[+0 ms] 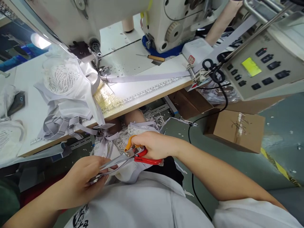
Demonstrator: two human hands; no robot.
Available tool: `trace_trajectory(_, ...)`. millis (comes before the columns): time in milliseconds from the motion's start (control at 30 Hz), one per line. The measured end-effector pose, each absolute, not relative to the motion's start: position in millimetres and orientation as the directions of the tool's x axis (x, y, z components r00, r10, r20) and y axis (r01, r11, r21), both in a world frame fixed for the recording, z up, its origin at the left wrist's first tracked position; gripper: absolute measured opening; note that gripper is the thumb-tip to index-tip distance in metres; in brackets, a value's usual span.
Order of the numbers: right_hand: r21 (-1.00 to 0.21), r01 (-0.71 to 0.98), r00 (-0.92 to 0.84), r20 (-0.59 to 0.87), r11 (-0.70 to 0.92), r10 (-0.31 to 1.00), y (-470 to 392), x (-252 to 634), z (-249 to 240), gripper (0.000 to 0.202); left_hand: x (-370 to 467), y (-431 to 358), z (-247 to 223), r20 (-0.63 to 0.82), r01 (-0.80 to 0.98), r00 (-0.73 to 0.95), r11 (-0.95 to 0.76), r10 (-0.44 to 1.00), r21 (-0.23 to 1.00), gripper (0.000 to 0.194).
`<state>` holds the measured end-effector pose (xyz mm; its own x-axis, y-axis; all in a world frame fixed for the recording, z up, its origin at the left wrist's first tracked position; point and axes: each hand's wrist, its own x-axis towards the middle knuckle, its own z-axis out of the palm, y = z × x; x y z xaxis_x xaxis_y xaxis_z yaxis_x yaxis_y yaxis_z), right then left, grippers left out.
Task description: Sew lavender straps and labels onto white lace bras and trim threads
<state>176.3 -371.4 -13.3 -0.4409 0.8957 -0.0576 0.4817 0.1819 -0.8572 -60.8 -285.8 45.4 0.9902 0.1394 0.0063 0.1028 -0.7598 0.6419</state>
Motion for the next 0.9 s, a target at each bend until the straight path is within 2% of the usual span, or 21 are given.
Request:
trace_trajectory(167,-0.880,0.437,-0.427,-0.020,0.187,0.904,-373,174,-7,0.025,-65,-289,45,0.072,0.111,0.980,-0.805,0.187,0.583,0.017)
trace_trajectory(267,-0.847,0.472,-0.381,0.056,0.246,0.923,-377,171,-4,0.024,-69,-291,41,0.129,0.103,0.970,-0.828,0.207,0.551,0.016)
trace_trajectory(433,-0.713,0.607,-0.240,0.257,0.352,0.936,-390,162,-4,0.015,-76,-293,30,0.281,0.124,0.926,-0.906,0.252,0.405,0.012)
trace_trajectory(600,-0.519,0.697,-0.194,0.527,0.494,0.828,-409,149,-18,0.018,-83,-297,19,0.439,0.013,0.892,-0.976,0.110,0.217,0.012)
trace_trajectory(767,-0.365,0.774,-0.220,0.612,0.518,0.759,-418,144,-26,0.016,-88,-303,10,0.490,0.050,0.859,-0.978,0.146,0.204,0.019)
trace_trajectory(900,-0.387,0.785,-0.202,0.577,0.483,0.791,-414,142,-26,0.017,-94,-302,3,0.491,0.035,0.859,-0.973,0.147,0.229,0.016)
